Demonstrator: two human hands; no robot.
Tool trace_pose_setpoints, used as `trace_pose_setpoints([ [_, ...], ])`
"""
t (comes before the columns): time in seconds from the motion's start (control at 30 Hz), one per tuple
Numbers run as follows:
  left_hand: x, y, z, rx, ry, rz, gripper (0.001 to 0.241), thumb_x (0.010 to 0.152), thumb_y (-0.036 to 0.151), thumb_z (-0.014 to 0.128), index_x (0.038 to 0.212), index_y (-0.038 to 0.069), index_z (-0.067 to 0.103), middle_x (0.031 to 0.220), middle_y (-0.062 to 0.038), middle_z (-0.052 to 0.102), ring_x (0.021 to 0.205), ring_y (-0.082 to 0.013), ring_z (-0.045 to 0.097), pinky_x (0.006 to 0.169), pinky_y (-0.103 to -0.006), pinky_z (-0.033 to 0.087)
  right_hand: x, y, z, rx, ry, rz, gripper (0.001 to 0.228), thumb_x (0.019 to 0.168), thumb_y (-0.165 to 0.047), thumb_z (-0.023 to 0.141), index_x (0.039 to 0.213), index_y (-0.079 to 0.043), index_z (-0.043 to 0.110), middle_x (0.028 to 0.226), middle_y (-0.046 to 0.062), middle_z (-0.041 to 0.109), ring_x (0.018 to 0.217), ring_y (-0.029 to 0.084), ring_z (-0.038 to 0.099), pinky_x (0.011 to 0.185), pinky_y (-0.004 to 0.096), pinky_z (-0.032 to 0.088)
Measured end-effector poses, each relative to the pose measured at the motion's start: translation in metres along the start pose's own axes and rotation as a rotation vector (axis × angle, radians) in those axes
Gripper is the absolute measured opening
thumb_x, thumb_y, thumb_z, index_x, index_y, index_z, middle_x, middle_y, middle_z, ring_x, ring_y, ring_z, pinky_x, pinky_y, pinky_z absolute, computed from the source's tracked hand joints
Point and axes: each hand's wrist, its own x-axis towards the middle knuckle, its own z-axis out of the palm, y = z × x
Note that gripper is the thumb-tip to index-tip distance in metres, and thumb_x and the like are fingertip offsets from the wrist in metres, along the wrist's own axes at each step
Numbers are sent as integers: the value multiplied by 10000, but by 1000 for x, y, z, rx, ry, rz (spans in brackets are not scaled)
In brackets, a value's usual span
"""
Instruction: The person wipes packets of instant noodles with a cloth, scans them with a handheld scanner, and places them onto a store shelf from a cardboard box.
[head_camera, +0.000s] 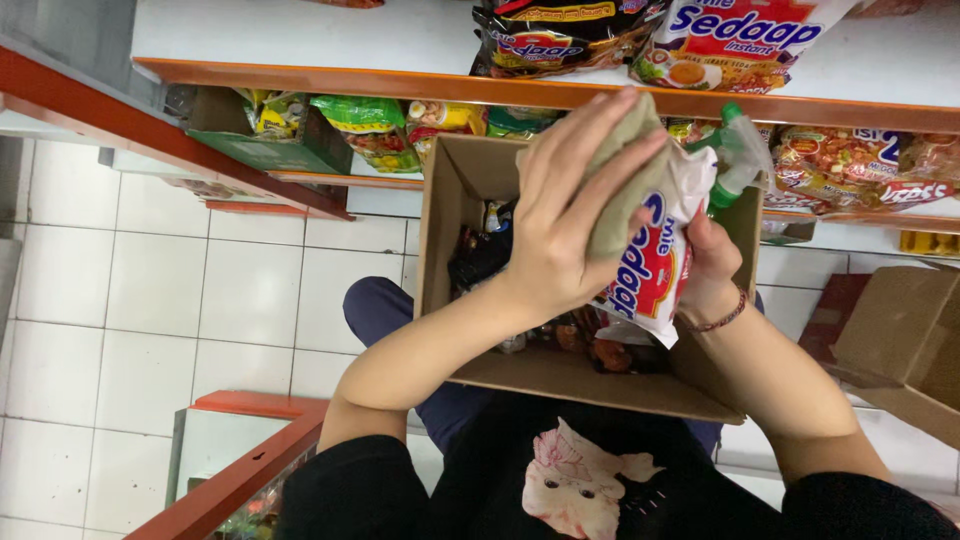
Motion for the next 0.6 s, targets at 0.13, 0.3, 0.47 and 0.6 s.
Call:
trace_pose_setpoints([
  [0.13,4,1,12,-123,-66,269,514,953,407,706,1337,69,655,1457,-154,545,1386,-373,543,1232,-532,455,-12,-7,-2,408,-185,67,579,1113,-377,568,1544,-11,444,1204,219,664,975,295,711,896,393,595],
  [0.3,-7,2,13,-96,-266,547,433,1040,321,675,1401,82,684,1502,-89,563,1453,-304,482,1238,-492,431,-12,-2,3,35,91,-30,607,1102,-441,548,1531,-23,451,1239,195,645,1021,275,685,922,385,573],
  [0.47,-23,-4,29,-107,-312,704,327,1050,232,722,1325,54,729,1410,-94,653,1368,-266,570,1174,-437,493,-9,-22,7,-147,169,-160,640,1090,-506,528,1519,-36,459,1274,171,625,1067,255,659,948,377,552],
  [0.6,-37,-5,59,-669,-203,309,334,1020,358,599,1175,89,721,1287,-121,684,1213,-213,669,1092,-402,545,-15,-70,6,-350,183,-325,669,1080,-557,512,1509,-46,465,1302,152,610,1103,239,638,969,370,535],
])
